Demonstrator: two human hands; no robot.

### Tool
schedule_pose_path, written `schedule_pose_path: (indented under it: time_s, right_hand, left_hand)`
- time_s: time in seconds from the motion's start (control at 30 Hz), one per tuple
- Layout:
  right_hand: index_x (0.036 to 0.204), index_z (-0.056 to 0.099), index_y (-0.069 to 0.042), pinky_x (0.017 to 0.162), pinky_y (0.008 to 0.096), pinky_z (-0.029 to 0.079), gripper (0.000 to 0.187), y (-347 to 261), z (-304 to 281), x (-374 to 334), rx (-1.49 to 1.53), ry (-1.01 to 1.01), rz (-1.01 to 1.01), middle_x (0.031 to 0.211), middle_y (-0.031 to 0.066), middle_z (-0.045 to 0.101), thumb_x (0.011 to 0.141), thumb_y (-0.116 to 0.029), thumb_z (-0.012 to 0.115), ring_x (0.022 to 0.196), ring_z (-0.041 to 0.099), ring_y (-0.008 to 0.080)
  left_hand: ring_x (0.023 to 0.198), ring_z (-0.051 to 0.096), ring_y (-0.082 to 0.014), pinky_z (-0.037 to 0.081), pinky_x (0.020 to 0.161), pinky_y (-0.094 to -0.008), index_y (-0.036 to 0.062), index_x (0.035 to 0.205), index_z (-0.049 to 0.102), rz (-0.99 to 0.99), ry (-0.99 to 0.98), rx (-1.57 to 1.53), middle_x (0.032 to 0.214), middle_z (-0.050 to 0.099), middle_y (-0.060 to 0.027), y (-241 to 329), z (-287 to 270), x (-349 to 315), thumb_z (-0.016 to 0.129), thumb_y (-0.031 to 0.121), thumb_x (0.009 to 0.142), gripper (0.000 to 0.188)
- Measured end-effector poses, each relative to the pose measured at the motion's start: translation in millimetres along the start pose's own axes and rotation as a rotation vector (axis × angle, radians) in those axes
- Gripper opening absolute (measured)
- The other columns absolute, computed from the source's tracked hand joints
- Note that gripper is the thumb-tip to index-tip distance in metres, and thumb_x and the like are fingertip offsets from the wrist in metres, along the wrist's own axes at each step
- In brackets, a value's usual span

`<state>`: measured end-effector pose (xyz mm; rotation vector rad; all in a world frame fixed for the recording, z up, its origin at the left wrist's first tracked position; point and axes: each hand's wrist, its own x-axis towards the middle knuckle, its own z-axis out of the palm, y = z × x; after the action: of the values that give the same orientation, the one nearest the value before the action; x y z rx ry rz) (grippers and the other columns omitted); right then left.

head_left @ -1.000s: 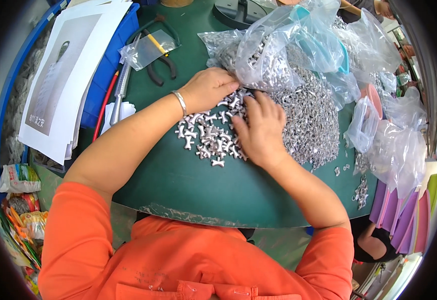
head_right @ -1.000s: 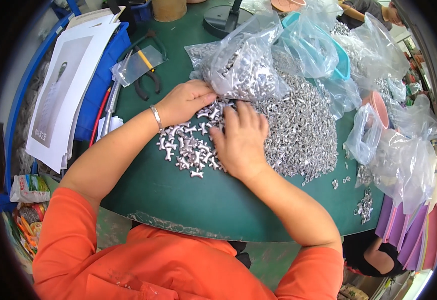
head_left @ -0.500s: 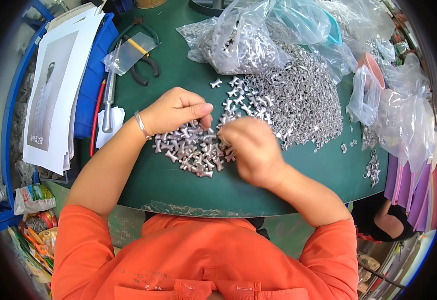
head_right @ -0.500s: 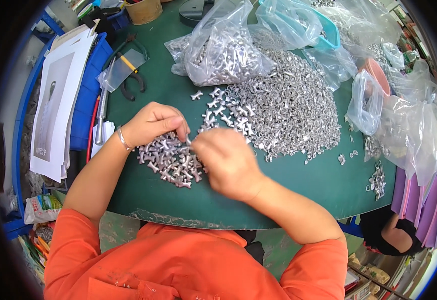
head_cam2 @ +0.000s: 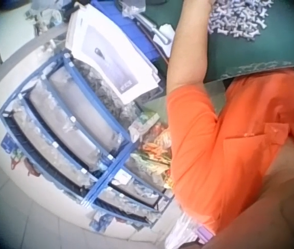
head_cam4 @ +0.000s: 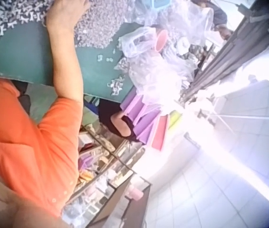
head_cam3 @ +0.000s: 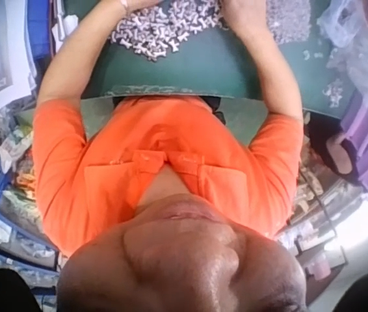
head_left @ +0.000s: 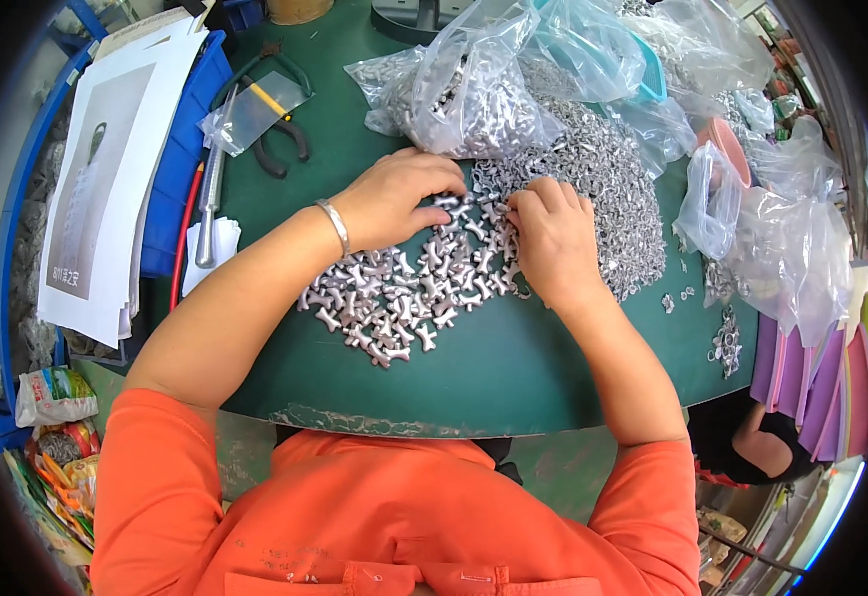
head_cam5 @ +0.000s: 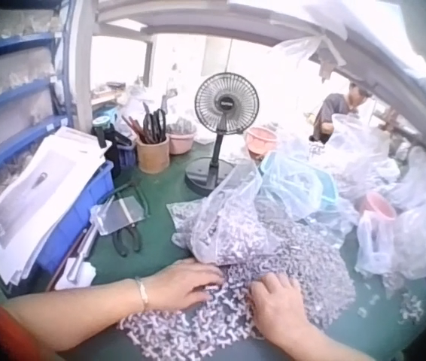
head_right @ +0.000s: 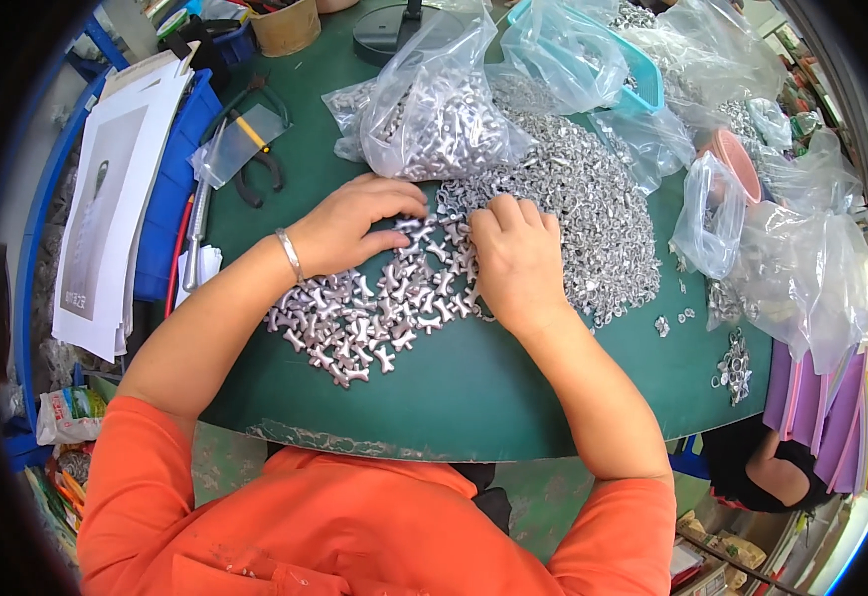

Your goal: The person sorts and assembles small white cross-shaped plastic components and metallic hardware pieces by hand at a workbench, picking them up from a pile and placing them into clear plastic bags.

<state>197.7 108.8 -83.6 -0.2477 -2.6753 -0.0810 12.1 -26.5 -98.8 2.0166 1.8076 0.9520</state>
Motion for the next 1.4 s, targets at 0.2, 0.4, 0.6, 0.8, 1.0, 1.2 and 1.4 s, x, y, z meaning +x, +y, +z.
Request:
schedule_pose_path:
  time_s: [0.2,0.4,0.6,0.8,1.0,1.2,1.4]
  right_hand:
    - [0.081,0.054,-0.003,0.066,0.0404,0.043,0.015,14.8,-10.9,1.5,0.315,0.19,0.169,0.08,0.0103,0.055,0.07,0.006,0.059,0.077,0.054,0.031]
    - [0.085,0.062,-0.006,0.069,0.0375,0.042,0.015,3.3,-17.1,5.2,0.317,0.02,0.004,0.085,0.0069,0.056,0.071,-0.001,0.064,0.079,0.053,0.0271]
    - [0.088,0.062,-0.009,0.073,0.036,0.038,0.018,2.2,-4.3,2.7,0.121,-0.036,-0.051,0.091,0.003,0.056,0.071,-0.005,0.062,0.085,0.052,0.0233]
    - [0.096,0.06,-0.007,0.074,0.0359,0.038,0.03,3.5,-8.9,4.0,0.003,-0.12,-0.137,0.095,0.0046,0.056,0.067,-0.001,0.058,0.086,0.053,0.0239]
    - [0.092,0.058,0.0,0.072,0.0346,0.047,0.021,5.4,-14.3,6.3,0.381,0.168,0.13,0.089,0.0128,0.057,0.075,0.011,0.054,0.082,0.057,0.0299]
    - [0.092,0.057,0.0,0.067,0.0342,0.046,0.017,-41.4,-26.0,2.9,0.613,0.08,0.044,0.083,0.014,0.057,0.078,0.008,0.055,0.076,0.057,0.0304]
    - [0.122,0.047,0.002,0.098,0.0537,0.027,0.062,-59.7,-19.7,-10.4,0.322,-0.196,-0.078,0.125,0.0225,0.043,0.079,-0.04,0.064,0.115,0.041,0.0387]
  left_hand:
    - [0.078,0.055,-0.0193,0.045,0.07,-0.0293,0.0029,0.093,0.058,-0.094,0.024,-0.237,0.081,0.054,-0.0064,2.6,-5.4,-8.3,0.067,0.002,0.073,0.022]
    - [0.091,0.051,-0.0252,0.042,0.083,-0.0338,0.0035,0.099,0.059,-0.027,0.11,0.081,0.097,0.052,-0.0107,10.4,3.7,-11.3,0.069,0.019,0.075,0.03]
    - [0.101,0.049,-0.0273,0.04,0.087,-0.0345,0.0053,0.083,0.056,0.021,0.088,-0.041,0.102,0.053,-0.0095,6.1,7.8,-13.0,0.067,0.015,0.073,0.018]
    - [0.086,0.056,-0.0226,0.044,0.08,-0.0325,0.0035,0.085,0.055,-0.102,-0.08,-0.295,0.088,0.058,-0.0078,10.9,-2.2,-16.2,0.056,0.0,0.064,0.021]
    - [0.086,0.057,-0.0151,0.045,0.082,-0.027,0.0003,0.09,0.055,-0.201,-0.108,-0.536,0.088,0.06,-0.0068,13.3,-12.9,-34.3,0.049,-0.006,0.065,0.027]
    - [0.09,0.059,-0.0164,0.045,0.083,-0.0268,-0.0008,0.094,0.053,-0.338,0.029,-0.967,0.097,0.058,-0.0077,17.4,-15.2,-54.5,0.041,-0.013,0.071,0.029]
    - [0.114,0.049,-0.0259,0.037,0.098,-0.0354,0.0031,0.113,0.052,-0.13,0.152,-0.29,0.118,0.053,-0.0138,26.6,-18.9,-70.2,0.069,0.018,0.076,0.043]
